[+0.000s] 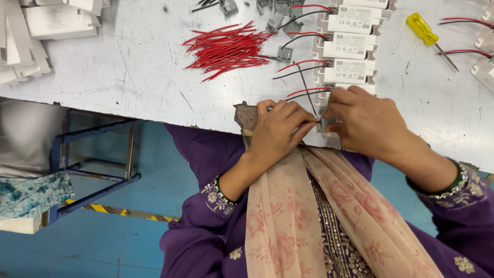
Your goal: The person connects wires to electronic drivers, uses a screwdriver to secure terminals, and snaps plastic covers onto the units by hand.
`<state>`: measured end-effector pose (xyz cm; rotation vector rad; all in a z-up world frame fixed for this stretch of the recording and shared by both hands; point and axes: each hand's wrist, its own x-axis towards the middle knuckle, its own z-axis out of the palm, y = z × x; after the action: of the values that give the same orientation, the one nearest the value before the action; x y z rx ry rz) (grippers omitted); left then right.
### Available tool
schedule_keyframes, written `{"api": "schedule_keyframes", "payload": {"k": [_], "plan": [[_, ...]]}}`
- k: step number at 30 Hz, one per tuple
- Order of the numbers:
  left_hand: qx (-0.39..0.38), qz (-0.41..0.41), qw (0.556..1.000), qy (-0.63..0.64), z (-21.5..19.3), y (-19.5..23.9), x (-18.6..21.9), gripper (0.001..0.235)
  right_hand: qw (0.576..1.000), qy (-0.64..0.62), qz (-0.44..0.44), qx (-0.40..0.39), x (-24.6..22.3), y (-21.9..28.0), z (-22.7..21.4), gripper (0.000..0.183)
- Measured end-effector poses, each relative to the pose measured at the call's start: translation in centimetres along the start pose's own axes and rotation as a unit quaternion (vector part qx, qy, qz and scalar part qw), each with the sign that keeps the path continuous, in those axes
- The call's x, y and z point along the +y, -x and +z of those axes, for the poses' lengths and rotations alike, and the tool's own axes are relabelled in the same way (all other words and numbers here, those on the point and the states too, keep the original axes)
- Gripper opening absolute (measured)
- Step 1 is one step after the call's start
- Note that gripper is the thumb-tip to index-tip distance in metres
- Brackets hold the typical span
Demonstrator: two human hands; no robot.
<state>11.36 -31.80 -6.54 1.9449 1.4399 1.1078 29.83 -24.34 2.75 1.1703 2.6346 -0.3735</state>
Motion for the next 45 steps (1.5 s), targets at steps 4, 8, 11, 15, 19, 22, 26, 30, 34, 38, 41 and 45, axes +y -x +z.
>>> {"api": "schedule_keyframes", "payload": {"k": [4, 8, 11, 15, 19, 22, 26, 30, 34, 38, 41, 45], "plan": [[-0.007, 0.003, 1.0, -0.005, -0.1, -0.2, 0.1, 0.013, 0.999, -0.026, -0.005, -0.029, 0.5, -0.7, -0.2, 0.02], [-0.031, 0.009, 0.997, -0.068, 0.3, -0.5, 0.3, 0.013, 0.987, -0.161, -0.027, 0.013, 1.6, -0.4, 0.2, 0.029], [-0.012, 0.01, 0.999, 0.043, -0.3, -0.1, 0.4, 0.008, 0.953, -0.288, -0.038, 0.081, 1.9, 1.4, 1.0, 0.048], [0.052, 0.068, 0.995, 0.049, -0.5, -0.2, 1.6, 0.012, 0.956, -0.267, -0.015, 0.121, 2.7, 3.3, 3.2, 0.042], [0.022, 0.057, 0.994, 0.092, 0.0, -1.5, 2.3, 0.045, 0.946, -0.244, 0.018, 0.212, 3.1, 4.5, 5.2, 0.043], [-0.001, 0.031, 0.997, 0.066, 1.3, -1.7, 2.3, 0.051, 0.947, -0.199, 0.032, 0.251, 2.3, 4.6, 6.4, 0.043], [-0.041, -0.011, 0.996, 0.072, 2.1, -1.4, 1.6, 0.038, 0.94, -0.215, 0.048, 0.26, 1.0, 4.9, 6.5, 0.037], [-0.016, 0.001, 0.996, 0.091, 2.4, -1.0, 1.3, 0.042, 0.936, -0.18, 0.048, 0.297, -0.2, 4.9, 7.3, 0.04], [-0.005, 0.008, 0.996, 0.085, 2.5, -1.1, 1.3, 0.041, 0.924, -0.166, 0.074, 0.335, -0.7, 4.7, 9.2, 0.039], [0.001, 0.014, 0.996, 0.083, 2.4, -1.2, 1.4, 0.041, 0.91, -0.145, 0.102, 0.376, -0.9, 4.1, 10.9, 0.037], [-0.004, -0.002, 0.997, 0.08, 2.4, -1.5, 1.4, 0.037, 0.893, -0.149, 0.104, 0.411, -1.0, 3.3, 11.2, 0.035], [0.004, 0.012, 0.997, 0.075, 2.2, -1.6, 1.4, 0.038, 0.894, -0.159, 0.107, 0.406, -1.5, 3.4, 10.5, 0.036]]}}
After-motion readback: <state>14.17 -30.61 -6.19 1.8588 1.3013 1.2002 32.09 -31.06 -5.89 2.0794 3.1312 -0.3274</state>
